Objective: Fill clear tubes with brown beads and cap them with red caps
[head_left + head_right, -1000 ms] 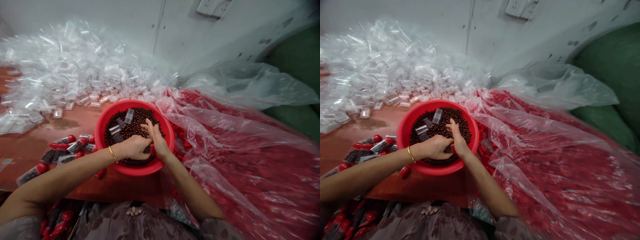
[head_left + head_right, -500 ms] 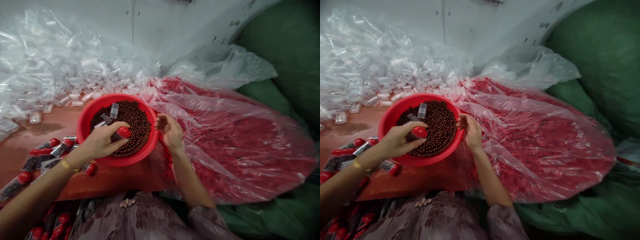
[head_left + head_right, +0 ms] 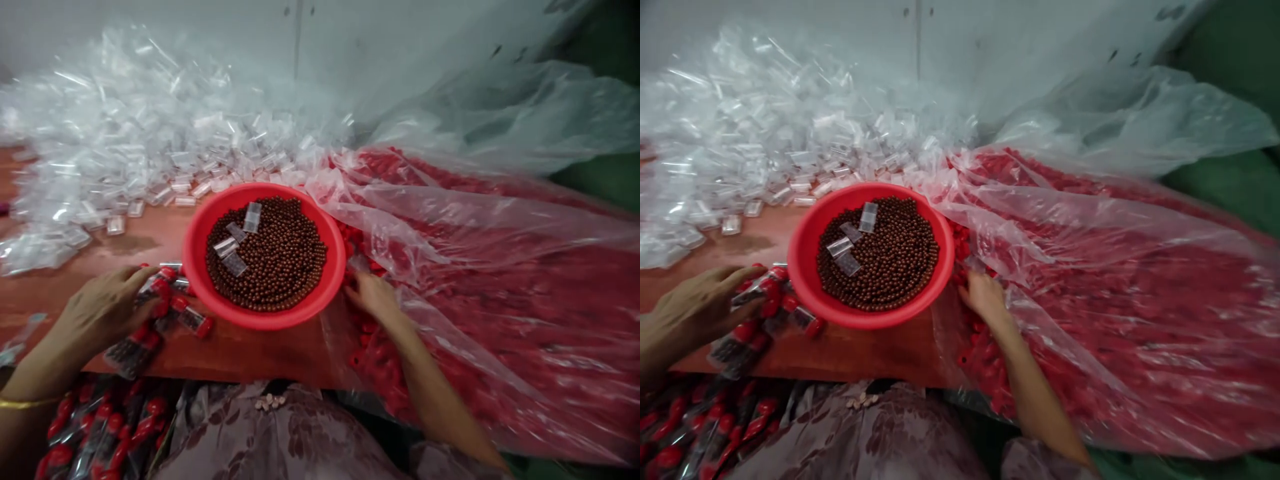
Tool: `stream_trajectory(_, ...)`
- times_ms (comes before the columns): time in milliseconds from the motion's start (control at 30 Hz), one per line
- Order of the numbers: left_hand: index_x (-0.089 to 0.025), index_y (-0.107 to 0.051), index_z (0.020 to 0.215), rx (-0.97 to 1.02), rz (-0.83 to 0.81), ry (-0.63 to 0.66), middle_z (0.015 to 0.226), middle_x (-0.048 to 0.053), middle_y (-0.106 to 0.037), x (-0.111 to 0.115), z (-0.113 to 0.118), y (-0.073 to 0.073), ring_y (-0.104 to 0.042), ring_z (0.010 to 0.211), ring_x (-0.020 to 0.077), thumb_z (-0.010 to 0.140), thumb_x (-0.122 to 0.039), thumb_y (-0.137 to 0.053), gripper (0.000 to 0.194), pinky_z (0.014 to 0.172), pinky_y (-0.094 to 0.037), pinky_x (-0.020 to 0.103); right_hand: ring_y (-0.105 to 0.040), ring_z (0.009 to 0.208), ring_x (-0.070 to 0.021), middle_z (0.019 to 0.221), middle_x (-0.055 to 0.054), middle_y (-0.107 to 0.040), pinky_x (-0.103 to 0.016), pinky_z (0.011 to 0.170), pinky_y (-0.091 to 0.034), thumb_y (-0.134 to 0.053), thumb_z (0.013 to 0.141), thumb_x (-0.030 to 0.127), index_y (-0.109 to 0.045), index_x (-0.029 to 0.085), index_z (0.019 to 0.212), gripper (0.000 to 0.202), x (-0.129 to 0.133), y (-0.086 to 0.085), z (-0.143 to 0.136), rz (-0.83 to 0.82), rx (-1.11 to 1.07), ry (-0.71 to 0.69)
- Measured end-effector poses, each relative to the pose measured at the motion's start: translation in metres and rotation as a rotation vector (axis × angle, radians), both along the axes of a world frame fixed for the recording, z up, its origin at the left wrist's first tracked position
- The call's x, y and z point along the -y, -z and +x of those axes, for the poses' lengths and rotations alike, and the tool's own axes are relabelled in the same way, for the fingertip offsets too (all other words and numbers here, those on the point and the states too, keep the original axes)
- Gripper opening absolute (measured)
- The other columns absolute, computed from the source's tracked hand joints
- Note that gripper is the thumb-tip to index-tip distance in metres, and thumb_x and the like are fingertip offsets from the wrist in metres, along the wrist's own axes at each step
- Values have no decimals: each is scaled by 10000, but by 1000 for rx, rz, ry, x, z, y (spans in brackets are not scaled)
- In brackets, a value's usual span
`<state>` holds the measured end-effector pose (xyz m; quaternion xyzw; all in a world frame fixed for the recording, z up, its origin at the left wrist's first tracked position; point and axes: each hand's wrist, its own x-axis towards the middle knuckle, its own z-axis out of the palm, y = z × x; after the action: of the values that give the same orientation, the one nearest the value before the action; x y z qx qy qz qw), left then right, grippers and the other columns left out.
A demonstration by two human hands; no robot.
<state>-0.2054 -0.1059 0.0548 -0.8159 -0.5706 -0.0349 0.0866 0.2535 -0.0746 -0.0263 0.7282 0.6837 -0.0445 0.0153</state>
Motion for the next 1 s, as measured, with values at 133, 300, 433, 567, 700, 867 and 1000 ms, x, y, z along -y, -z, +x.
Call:
stream_trajectory(133, -175, -612, 1038, -12, 6, 161, 991, 110, -656, -18, 42, -23, -598, 878, 218, 910, -345, -375, 319, 789, -449, 334, -568, 535, -168, 606, -12, -607, -283, 525, -431, -606, 682, 309, -579, 191, 765, 147, -5, -11, 4, 307, -448, 221)
stream_trajectory(300, -104, -661, 764, -110, -313, 161, 751, 146, -656, -53, 107, -28, -626, 729, 238, 903, -357, -383, 401, 678, -441, 333, -568, 492, -119, 691, 11, -622, -272, 505, -486, -659, 677, 333, -552, 199, 747, 185, -5, -52, -36, 645, -1142, 178)
stream_trajectory(433, -57, -680, 747, -198, -422, 44, 740, 224, -656, -80, 136, -13, -651, 755, 334, 885, -387, -421, 442, 643, -452, 385, -637, 725, -158, 788, -24, -664, -308, 688, -523, -628, 754, 272, -586, 202, 734, 84, -13, -58, -83, 658, -1078, -174)
stream_trajectory(567, -75, -683, 742, -172, -469, 3, 793, 220, -664, -102, 141, 9, -645, 840, 341, 864, -367, -468, 383, 688, -469, 393, -654, 830, -182, 931, -73, -683, -309, 748, -501, -532, 835, 263, -575, 198, 796, 87, -19, -46, -99, 562, -812, -328)
stream_trajectory(700, -95, -672, 806, 0, -474, 60, 810, 153, -672, -114, 145, 22, -640, 801, 274, 761, -346, -589, 268, 671, -463, 315, -624, 612, -164, 742, -48, -662, -261, 576, -432, -457, 882, 320, -557, 186, 852, 169, -19, -44, -97, 424, -609, -256)
stream_trajectory(867, -134, -634, 960, 271, -553, 36, 784, 40, -673, -116, 154, 33, -600, 672, 150, 644, -260, -655, 341, 568, -399, 209, -591, 566, -188, 654, -49, -635, -270, 532, -346, -423, 893, 291, -547, 174, 834, 180, -18, -49, -99, 346, -389, -242)
stream_trajectory(1000, -125, -629, 742, 284, -812, -147, 598, 40, -618, -114, 156, 41, -531, 495, 130, 694, -474, -601, 354, 480, -344, 227, -593, 601, -174, 698, -41, -647, -263, 575, -369, -440, 890, 296, -547, 184, 812, 174, -19, -48, -99, 383, -486, -257)
